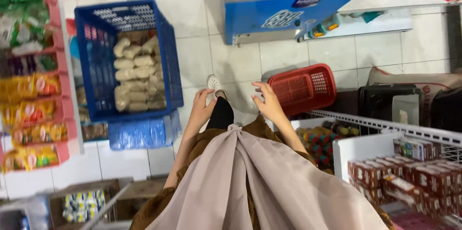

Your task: The person restocks shelves by taking packets and boxes from a basket by hand, turning them, and placing them onto store shelves and bins.

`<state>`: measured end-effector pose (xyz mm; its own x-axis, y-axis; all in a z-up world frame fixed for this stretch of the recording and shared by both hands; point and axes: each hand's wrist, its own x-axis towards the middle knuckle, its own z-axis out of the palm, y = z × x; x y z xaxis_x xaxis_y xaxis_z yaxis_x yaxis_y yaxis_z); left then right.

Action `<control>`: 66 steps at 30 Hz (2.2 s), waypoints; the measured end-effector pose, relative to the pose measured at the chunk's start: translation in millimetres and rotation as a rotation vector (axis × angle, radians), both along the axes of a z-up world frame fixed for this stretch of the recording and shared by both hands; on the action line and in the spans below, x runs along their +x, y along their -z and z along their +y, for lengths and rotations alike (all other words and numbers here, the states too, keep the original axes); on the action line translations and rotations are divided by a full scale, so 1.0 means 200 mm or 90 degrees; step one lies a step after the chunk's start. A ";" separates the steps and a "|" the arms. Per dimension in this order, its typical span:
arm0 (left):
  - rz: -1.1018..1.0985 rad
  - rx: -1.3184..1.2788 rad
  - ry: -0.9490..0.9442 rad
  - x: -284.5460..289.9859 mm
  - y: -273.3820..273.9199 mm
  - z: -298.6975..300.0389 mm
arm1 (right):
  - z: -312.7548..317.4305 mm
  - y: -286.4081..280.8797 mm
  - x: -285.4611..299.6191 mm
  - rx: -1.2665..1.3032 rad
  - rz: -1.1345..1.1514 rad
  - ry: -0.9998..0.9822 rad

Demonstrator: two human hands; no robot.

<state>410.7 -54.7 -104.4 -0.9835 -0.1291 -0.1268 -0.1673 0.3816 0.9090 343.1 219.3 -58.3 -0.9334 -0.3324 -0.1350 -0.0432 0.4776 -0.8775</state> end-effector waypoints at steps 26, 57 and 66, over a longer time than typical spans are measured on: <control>0.147 0.149 0.068 -2.04 -0.91 -0.03 | -0.08 -0.56 -2.13 -0.306 0.046 0.037; 0.219 0.562 -0.088 -2.85 -0.46 0.41 | -0.10 -0.73 -3.11 -0.402 -0.191 -0.233; 0.272 0.849 -0.384 -2.23 -0.57 0.26 | -0.41 -0.78 -2.58 -0.252 0.086 -0.451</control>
<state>-36.3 -3.6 9.8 -0.8194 -0.5371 -0.2002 0.3635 -0.7569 0.5430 -173.6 136.7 96.9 -0.4837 -0.8484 0.2151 -0.3357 -0.0472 -0.9408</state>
